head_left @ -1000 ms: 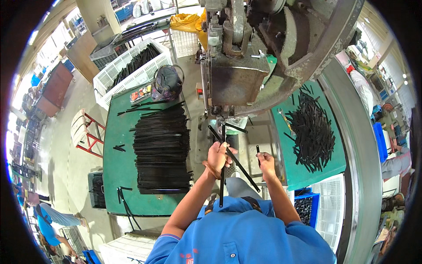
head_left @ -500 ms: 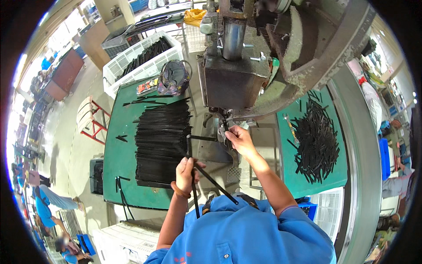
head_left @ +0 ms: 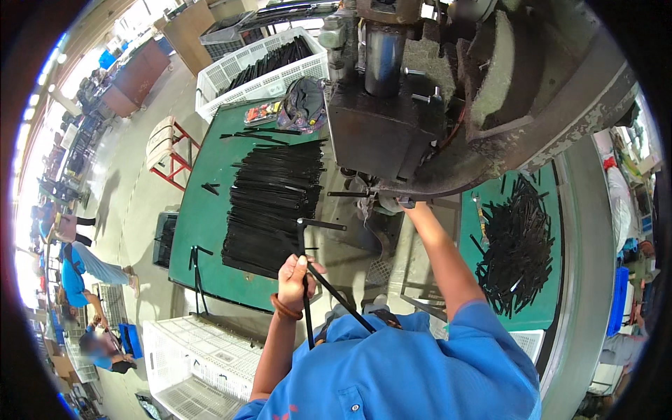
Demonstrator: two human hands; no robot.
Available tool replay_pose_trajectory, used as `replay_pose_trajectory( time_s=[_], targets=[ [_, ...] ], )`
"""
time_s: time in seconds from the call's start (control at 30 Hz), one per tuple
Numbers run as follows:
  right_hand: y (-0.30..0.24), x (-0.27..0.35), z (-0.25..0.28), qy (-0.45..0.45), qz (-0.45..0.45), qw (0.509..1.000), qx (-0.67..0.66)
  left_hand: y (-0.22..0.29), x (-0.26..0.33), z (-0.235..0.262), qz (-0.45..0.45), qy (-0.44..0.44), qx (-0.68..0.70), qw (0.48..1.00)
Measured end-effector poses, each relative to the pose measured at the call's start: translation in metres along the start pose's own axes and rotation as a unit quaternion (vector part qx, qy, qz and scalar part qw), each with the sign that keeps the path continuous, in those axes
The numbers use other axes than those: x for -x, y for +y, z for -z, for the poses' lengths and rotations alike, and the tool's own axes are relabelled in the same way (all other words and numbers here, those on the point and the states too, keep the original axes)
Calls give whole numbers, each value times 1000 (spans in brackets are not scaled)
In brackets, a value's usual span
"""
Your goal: The person assembles black plastic tripod legs by inserting them into a central hub and tightening them with a machine. The person then places the assembled tripods into a white basket and later transfers them into a cardboard box.
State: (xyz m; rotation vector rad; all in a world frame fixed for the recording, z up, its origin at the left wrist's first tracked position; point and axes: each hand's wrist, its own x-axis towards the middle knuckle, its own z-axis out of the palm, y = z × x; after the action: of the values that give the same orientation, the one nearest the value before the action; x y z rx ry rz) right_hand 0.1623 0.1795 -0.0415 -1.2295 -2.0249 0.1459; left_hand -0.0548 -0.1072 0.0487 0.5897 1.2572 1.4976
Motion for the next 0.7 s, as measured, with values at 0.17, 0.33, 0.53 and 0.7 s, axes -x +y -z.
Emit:
replay_pose_trajectory(
  time_s=[0.17, 0.33, 0.53, 0.7],
  targets=[
    [18, -16, -28, -36, -36, 999, 16, 7, 1, -27, 27, -34, 14, 999],
    [34, -25, -24, -18, -38, 998, -44, -3, -11, -41, 50, -91, 8, 995],
    [12, 1, 11, -94, -81, 908, -399, 4, -25, -47, 75, -129, -2, 989],
    [-100, -3, 58, -227, -270, 770, -532, 1, -31, -35, 78, -140, 3, 987]
  ],
)
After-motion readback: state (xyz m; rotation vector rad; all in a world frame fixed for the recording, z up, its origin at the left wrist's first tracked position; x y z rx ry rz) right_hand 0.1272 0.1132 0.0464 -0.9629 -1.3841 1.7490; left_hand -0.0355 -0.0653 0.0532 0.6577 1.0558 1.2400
